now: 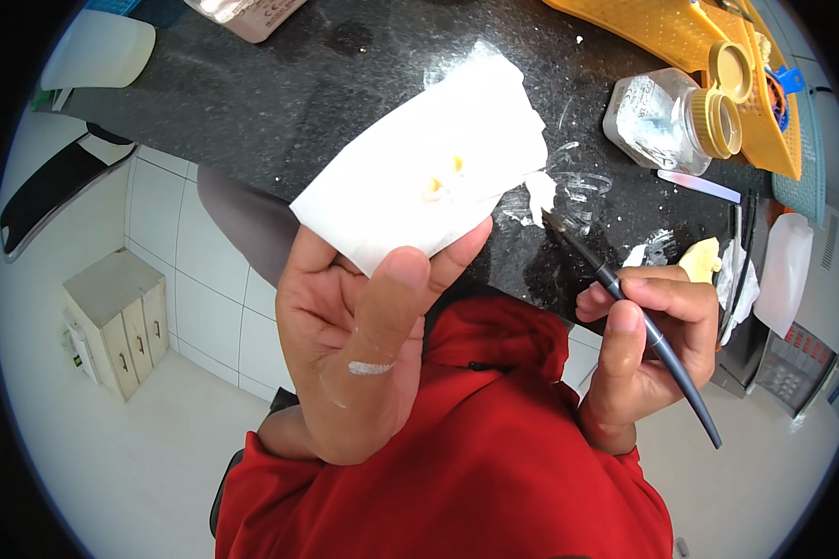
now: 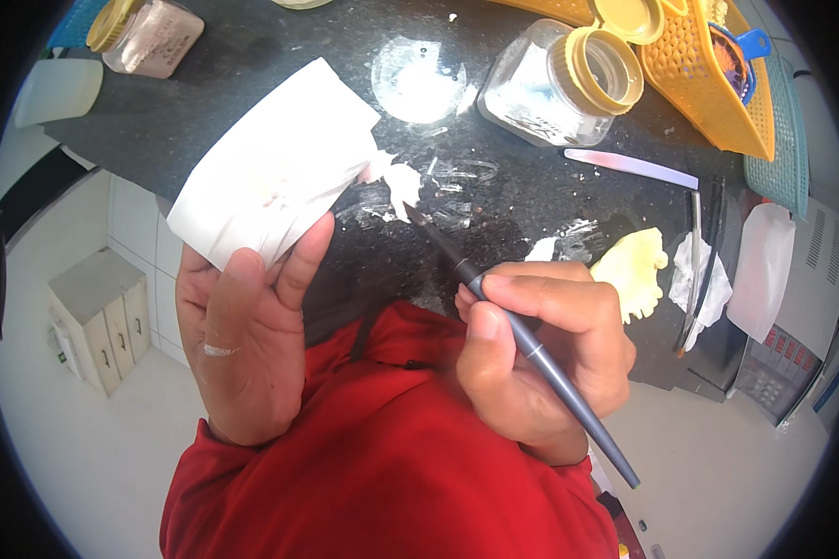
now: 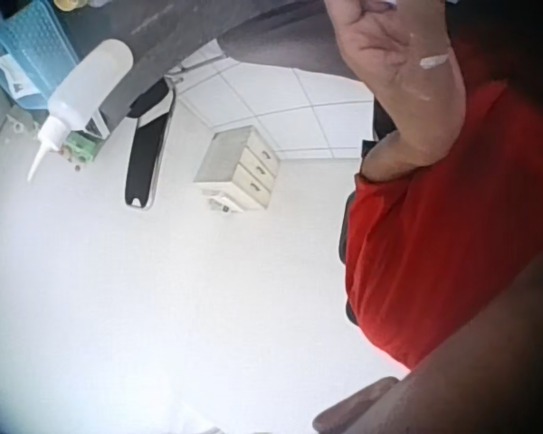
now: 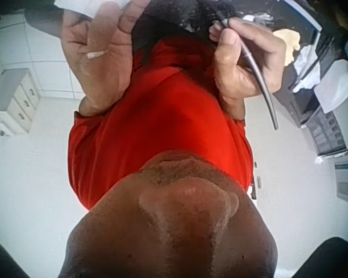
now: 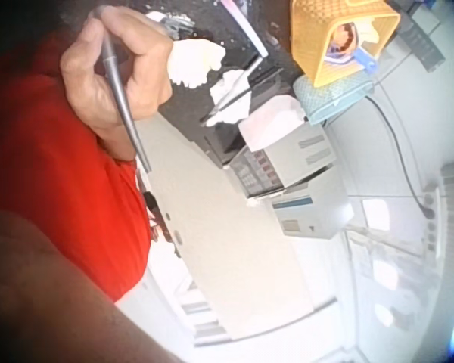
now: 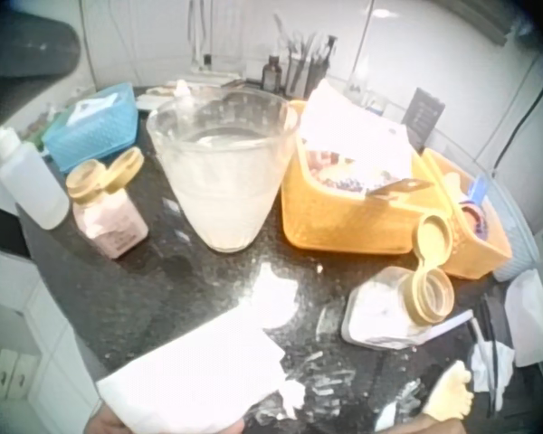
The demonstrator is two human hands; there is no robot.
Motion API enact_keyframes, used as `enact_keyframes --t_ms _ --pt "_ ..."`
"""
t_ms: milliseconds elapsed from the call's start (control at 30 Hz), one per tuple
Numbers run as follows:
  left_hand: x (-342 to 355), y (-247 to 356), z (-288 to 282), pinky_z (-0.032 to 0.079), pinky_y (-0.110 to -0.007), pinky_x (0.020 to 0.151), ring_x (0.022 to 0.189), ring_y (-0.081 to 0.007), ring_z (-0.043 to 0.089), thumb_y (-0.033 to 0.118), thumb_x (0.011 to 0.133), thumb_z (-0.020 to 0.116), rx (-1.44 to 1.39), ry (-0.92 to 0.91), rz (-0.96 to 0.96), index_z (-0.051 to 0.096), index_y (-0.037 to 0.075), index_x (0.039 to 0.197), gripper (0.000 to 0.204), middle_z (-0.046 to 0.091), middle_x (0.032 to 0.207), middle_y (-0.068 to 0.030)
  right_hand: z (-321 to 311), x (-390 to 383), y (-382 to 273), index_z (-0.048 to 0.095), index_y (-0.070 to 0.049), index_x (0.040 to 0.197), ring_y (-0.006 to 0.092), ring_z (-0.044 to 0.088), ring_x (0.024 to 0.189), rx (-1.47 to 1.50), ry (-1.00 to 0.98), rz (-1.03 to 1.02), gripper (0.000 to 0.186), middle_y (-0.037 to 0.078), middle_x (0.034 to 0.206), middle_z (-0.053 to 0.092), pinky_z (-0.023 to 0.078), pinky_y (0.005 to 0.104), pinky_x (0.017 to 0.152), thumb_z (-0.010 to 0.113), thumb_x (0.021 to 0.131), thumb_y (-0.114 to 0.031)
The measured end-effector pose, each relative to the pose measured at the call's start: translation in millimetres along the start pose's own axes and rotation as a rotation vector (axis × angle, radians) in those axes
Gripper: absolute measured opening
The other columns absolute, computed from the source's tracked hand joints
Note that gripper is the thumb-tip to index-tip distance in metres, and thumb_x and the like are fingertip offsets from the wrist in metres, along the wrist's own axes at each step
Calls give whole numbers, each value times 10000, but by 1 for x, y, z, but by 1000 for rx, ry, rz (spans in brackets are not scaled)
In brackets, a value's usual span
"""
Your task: The person paints a small dental model with a brush, applying a white substance to the teeth. They then wipe the model with a tissue and continue painting a small piece of material on the tissue with a yellowish substance.
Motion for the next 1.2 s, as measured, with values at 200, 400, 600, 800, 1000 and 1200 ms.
enact_keyframes --t_ms 200,400,600,800,1000,1200 --pt "-1 -3 2 460 -437 990 1176 -323 508 26 909 486 -12 -18 -1 367 -78 1268 393 478 1263 -223 -3 -1 2 522 56 917 150 616 618 31 20 3 161 161 769 602 516 233 577 605 779 59" --pt "-1 -4 3 457 -445 991 1173 -325 510 24 910 489 0 -15 15 377 -70 1263 382 484 1261 -220 -3 0 2 522 60 920 146 610 620 32 12 11 161 160 775 595 517 233 586 597 777 66" --pt "-2 -4 4 451 -446 997 1178 -329 504 33 911 491 23 -19 41 382 -71 1260 380 481 1265 -223 -3 -1 2 522 66 925 150 608 627 43 13 20 166 165 780 588 516 232 584 591 774 72" --pt "-3 -5 4 437 -448 1009 1183 -326 500 31 912 486 1 -6 32 375 -75 1262 382 472 1273 -226 -3 -1 1 518 57 922 143 605 622 32 9 6 153 157 765 585 516 228 584 591 788 56" --pt "-2 -6 5 445 -438 1002 1177 -318 506 36 913 492 8 -5 39 368 -76 1264 388 475 1266 -224 -5 -2 0 501 48 937 132 595 603 11 17 -27 156 151 782 578 516 222 579 587 807 33" --pt "-4 -4 4 451 -437 994 1155 -305 524 34 907 495 -7 23 10 374 -86 1257 389 498 1247 -211 -1 -1 -8 501 2 936 129 501 508 -61 118 -45 222 109 730 513 451 229 446 618 859 -170"
Point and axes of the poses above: each hand's wrist, its own x-axis towards the middle knuckle, its own z-axis out of the palm, y = z × x, the point moved 5 cm from there along x, towards the middle knuckle
